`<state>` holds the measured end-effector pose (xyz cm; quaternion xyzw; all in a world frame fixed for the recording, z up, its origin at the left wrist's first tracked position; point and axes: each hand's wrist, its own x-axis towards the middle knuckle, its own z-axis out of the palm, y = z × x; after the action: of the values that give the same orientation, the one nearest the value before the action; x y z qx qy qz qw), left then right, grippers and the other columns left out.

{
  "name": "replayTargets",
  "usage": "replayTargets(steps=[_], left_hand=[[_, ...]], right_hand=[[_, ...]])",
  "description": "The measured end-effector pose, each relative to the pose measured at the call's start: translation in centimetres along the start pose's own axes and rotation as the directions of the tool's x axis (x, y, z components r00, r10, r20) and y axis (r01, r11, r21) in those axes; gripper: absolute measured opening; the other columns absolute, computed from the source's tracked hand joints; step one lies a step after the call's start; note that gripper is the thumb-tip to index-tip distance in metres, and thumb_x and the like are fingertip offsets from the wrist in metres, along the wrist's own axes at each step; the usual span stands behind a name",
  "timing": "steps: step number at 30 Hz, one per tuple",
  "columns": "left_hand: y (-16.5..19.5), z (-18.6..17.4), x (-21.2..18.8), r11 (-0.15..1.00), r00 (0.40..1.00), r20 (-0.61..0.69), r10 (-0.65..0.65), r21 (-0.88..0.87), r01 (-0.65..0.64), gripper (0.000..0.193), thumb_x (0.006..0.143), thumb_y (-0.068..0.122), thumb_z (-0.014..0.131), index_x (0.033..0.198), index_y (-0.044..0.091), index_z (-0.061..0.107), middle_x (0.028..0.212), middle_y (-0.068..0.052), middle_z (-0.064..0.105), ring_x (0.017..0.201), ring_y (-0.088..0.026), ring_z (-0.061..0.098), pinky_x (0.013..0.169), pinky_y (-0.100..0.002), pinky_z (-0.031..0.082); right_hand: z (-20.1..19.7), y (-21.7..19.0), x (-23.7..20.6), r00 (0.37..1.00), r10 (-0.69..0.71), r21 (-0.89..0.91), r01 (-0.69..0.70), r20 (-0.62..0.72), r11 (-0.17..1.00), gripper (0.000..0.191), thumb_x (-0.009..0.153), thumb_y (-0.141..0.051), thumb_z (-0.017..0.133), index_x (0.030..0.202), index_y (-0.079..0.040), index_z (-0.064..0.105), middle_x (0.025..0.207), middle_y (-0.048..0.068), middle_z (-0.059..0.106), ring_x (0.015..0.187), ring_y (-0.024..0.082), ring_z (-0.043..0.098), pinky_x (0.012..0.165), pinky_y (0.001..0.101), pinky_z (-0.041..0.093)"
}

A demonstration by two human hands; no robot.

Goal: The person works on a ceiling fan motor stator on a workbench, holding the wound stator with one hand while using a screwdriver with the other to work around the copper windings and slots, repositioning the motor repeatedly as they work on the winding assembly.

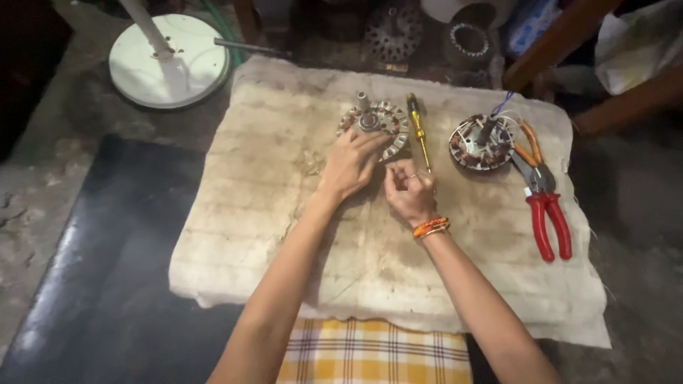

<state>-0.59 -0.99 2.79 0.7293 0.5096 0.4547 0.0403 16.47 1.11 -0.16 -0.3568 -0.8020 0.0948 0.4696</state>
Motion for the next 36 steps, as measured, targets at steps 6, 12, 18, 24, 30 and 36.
replayTargets(steps=[6, 12, 18, 24, 30, 36], left_hand=[[1.9, -1.1, 0.9, 0.998, 0.999, -0.022, 0.026, 0.056, -0.024, 0.037, 0.092, 0.010, 0.061, 0.128, 0.011, 0.070, 0.129, -0.006, 0.070, 0.104, -0.029, 0.061, 0.095, -0.040, 0.051], [3.1, -2.2, 1.5, 0.993, 0.997, 0.003, 0.077, 0.095, -0.076, 0.045, 0.087, 0.012, 0.060, 0.131, 0.006, 0.065, 0.130, -0.010, 0.068, 0.103, -0.031, 0.060, 0.095, -0.041, 0.049], [4.1, -2.7, 1.7, 0.987, 0.996, 0.053, 0.065, 0.146, -0.073, 0.042, 0.087, 0.012, 0.060, 0.128, 0.005, 0.063, 0.130, -0.011, 0.067, 0.099, -0.030, 0.060, 0.090, -0.042, 0.048], [3.9, -2.6, 1.7, 0.994, 0.998, 0.052, 0.024, 0.108, -0.030, 0.040, 0.090, 0.009, 0.059, 0.129, 0.009, 0.064, 0.131, -0.008, 0.068, 0.094, -0.031, 0.058, 0.089, -0.041, 0.048], [3.0, -2.2, 1.1, 0.998, 0.999, 0.021, 0.030, 0.049, -0.031, 0.040, 0.090, 0.010, 0.060, 0.130, 0.012, 0.067, 0.136, -0.005, 0.068, 0.098, -0.031, 0.060, 0.094, -0.041, 0.050], [1.7, -1.8, 0.4, 1.000, 0.998, 0.056, 0.005, -0.009, -0.004, 0.049, 0.083, 0.008, 0.059, 0.131, 0.012, 0.068, 0.136, -0.008, 0.068, 0.101, -0.032, 0.060, 0.096, -0.042, 0.049]], right_hand=[[-0.8, -1.7, 1.6, 0.979, -0.203, -0.014, 0.203, -0.023, 0.979, 0.018, 0.089, 0.000, 0.073, 0.101, -0.008, 0.064, 0.079, 0.009, 0.072, 0.067, 0.024, 0.071, 0.061, 0.0356, 0.057], [-1.4, -3.4, 2.7, 0.980, -0.197, -0.077, 0.198, 0.018, 0.977, 0.017, 0.092, -0.003, 0.072, 0.105, -0.007, 0.062, 0.080, 0.011, 0.072, 0.064, 0.028, 0.069, 0.060, 0.0400, 0.054], [-1.8, -4.5, 3.0, 0.987, -0.156, -0.110, 0.158, 0.027, 0.981, 0.019, 0.090, -0.004, 0.071, 0.107, -0.008, 0.063, 0.083, 0.012, 0.071, 0.066, 0.031, 0.068, 0.063, 0.0419, 0.055], [-1.8, -4.6, 3.1, 0.977, -0.208, -0.108, 0.212, 0.043, 0.971, 0.023, 0.088, -0.002, 0.071, 0.108, -0.007, 0.062, 0.084, 0.013, 0.071, 0.066, 0.030, 0.068, 0.063, 0.0416, 0.056], [-1.7, -4.3, 2.7, 0.986, -0.156, -0.027, 0.158, 0.052, 0.987, 0.025, 0.085, 0.002, 0.072, 0.105, -0.008, 0.060, 0.082, 0.011, 0.070, 0.067, 0.028, 0.069, 0.062, 0.0398, 0.056], [-1.0, -3.2, 2.1, 0.996, -0.078, 0.025, 0.077, 0.043, 0.997, 0.026, 0.085, 0.000, 0.075, 0.105, -0.009, 0.061, 0.068, 0.007, 0.065, 0.060, 0.024, 0.067, 0.057, 0.0374, 0.054]])
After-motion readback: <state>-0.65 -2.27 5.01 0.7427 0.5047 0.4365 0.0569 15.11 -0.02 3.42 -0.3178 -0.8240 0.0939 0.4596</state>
